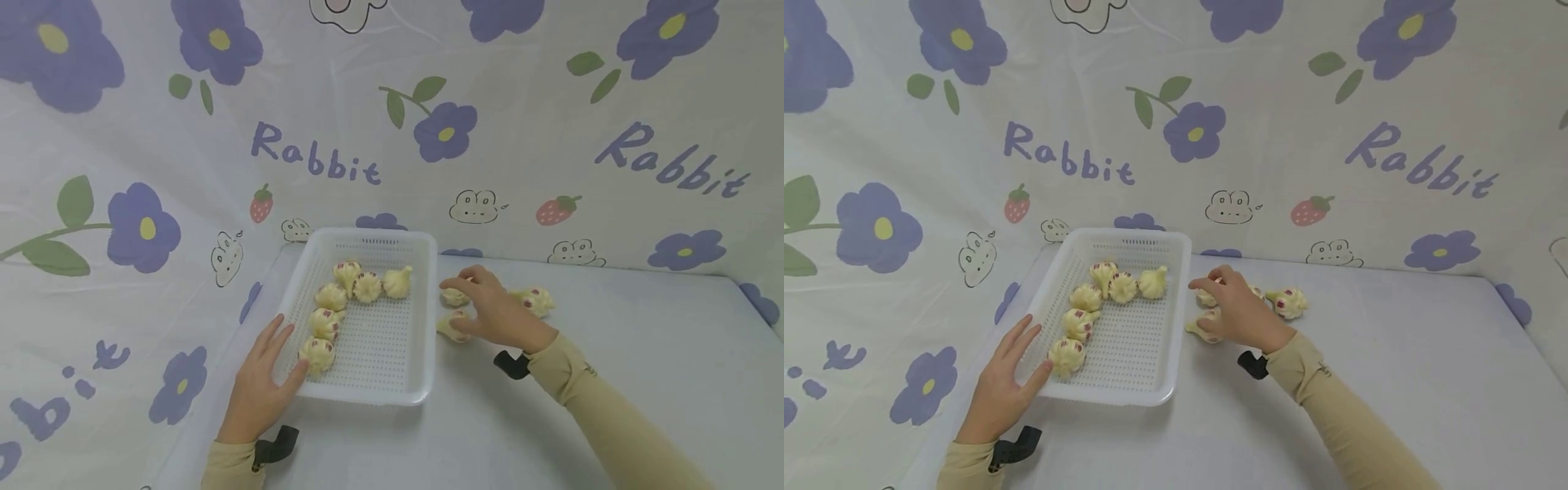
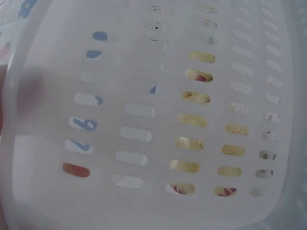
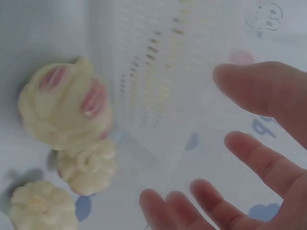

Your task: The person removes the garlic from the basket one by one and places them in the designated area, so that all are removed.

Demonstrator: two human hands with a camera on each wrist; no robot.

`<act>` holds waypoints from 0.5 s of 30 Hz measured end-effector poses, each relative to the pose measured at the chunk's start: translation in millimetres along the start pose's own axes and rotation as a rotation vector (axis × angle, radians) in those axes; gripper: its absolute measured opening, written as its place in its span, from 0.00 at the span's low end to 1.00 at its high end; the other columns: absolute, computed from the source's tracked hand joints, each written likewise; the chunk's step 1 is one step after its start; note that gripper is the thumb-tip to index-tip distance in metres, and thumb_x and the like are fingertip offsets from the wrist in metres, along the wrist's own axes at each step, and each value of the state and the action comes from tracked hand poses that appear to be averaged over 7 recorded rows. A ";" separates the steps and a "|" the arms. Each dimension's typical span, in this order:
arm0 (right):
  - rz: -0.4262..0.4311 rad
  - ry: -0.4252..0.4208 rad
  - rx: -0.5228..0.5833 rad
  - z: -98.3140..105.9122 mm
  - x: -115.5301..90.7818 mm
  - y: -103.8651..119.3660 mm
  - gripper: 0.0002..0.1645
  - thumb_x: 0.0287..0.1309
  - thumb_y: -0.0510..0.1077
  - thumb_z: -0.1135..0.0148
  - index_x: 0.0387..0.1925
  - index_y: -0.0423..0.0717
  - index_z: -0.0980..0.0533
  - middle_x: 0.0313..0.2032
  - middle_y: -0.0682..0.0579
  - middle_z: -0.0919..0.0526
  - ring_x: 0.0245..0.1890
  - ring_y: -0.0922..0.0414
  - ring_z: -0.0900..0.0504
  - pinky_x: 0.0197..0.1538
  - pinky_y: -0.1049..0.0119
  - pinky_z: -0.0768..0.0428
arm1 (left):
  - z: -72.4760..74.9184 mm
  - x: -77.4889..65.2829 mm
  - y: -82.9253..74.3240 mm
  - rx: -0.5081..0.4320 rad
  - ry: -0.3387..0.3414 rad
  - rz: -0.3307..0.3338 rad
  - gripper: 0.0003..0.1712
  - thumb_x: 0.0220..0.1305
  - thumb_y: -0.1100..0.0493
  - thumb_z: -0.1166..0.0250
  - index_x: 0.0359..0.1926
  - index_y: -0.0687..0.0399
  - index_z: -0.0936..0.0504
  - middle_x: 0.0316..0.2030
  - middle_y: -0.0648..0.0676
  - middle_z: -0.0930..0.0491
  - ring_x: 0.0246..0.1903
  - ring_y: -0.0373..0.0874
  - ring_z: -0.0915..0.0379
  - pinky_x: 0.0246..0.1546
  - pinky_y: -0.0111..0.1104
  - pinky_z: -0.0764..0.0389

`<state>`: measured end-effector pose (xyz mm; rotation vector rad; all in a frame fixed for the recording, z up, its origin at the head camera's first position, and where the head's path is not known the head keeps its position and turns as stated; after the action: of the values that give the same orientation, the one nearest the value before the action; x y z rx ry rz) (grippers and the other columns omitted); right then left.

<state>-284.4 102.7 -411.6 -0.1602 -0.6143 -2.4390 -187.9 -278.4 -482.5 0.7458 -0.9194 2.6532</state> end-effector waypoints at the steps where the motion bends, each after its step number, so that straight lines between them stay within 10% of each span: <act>1: 0.012 -0.006 -0.003 1.8 1.3 3.1 0.34 0.57 0.41 0.26 0.66 0.44 0.23 0.62 0.34 0.27 0.57 0.40 0.25 0.53 0.46 0.15 | 0.0 -0.2 0.2 -0.002 0.001 0.002 0.37 0.63 0.54 0.28 0.71 0.60 0.25 0.76 0.59 0.33 0.73 0.60 0.33 0.65 0.59 0.25; 15: 0.083 0.024 0.011 17.5 15.0 48.5 0.38 0.56 0.41 0.22 0.67 0.47 0.26 0.65 0.38 0.30 0.56 0.45 0.24 0.49 0.55 0.13 | 0.6 0.8 0.6 -0.004 0.006 -0.006 0.38 0.64 0.53 0.27 0.72 0.60 0.27 0.76 0.59 0.34 0.73 0.60 0.35 0.66 0.59 0.26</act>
<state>-268.3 68.6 -373.4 -0.1494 -0.5988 -2.3540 -188.6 -279.2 -482.0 0.7387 -0.9198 2.6462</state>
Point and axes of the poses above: each hand's wrist, its own x-axis towards the middle knuckle, its own z-axis out of the back of the hand, y = z × x, the point moved 3 cm from there along x, towards the middle knuckle
